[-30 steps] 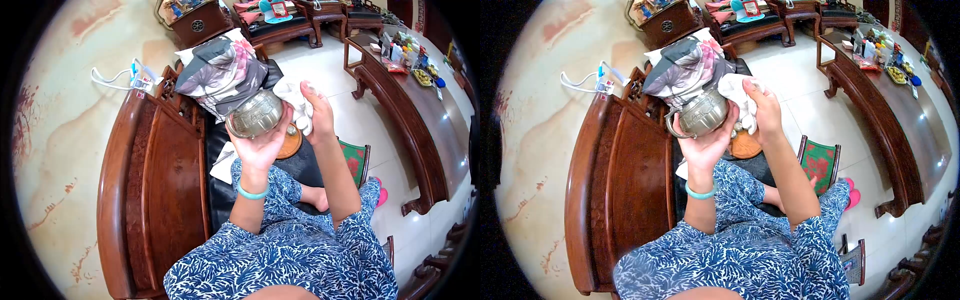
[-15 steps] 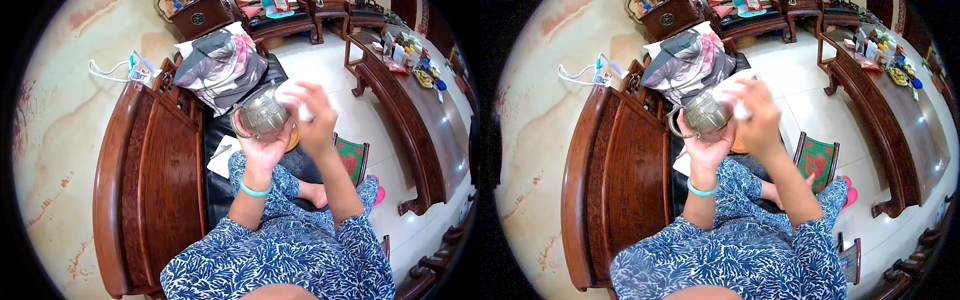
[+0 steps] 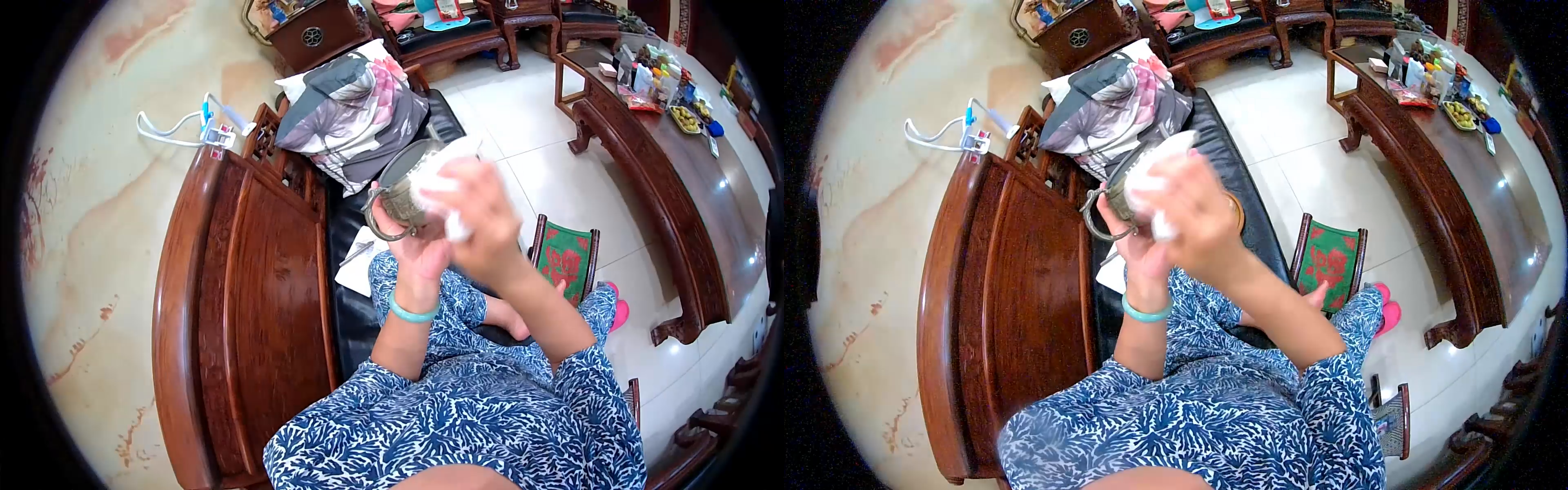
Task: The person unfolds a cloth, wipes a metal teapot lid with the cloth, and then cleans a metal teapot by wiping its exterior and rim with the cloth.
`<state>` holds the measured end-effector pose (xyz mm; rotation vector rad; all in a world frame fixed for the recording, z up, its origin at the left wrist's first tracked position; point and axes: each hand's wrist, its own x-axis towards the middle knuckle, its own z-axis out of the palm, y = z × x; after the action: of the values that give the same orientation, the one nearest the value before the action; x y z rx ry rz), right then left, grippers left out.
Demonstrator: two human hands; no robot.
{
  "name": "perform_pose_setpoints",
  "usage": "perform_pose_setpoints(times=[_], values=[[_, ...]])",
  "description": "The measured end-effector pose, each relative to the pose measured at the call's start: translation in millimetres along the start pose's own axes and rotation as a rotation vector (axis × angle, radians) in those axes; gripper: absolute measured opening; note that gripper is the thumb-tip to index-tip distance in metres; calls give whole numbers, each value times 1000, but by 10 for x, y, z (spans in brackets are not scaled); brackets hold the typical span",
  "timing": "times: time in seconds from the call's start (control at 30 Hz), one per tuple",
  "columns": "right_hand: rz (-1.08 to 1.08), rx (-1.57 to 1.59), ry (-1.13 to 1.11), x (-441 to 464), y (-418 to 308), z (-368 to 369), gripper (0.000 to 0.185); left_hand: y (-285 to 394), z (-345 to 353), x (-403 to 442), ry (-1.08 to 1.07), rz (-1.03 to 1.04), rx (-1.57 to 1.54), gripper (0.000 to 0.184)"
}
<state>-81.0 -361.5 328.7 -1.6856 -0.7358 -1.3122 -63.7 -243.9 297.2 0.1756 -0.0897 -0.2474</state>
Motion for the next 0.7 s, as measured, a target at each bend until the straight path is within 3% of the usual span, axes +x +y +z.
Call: perform_pose_setpoints(times=[0.03,0.13,0.2,0.27,0.37,0.6,0.7], values=[[-42,-8,-14,-17,-21,3,23,28,-3,55,-147,-36,95,64],[3,40,63,16,63,-33,22,33,3,44,-309,-312,-325,63],[268,127,123,39,212,-59,16,-17,82,-3,-297,-252,-201,63],[311,192,111,42,226,-64,12,-45,163,10,-165,-152,-83,63],[329,186,151,-1,244,-81,10,15,100,71,-193,-205,-99,64],[193,98,188,-173,213,-187,12,266,-198,162,-203,-350,-115,58],[110,53,162,-313,179,-180,22,354,-234,142,-234,-439,91,59]])
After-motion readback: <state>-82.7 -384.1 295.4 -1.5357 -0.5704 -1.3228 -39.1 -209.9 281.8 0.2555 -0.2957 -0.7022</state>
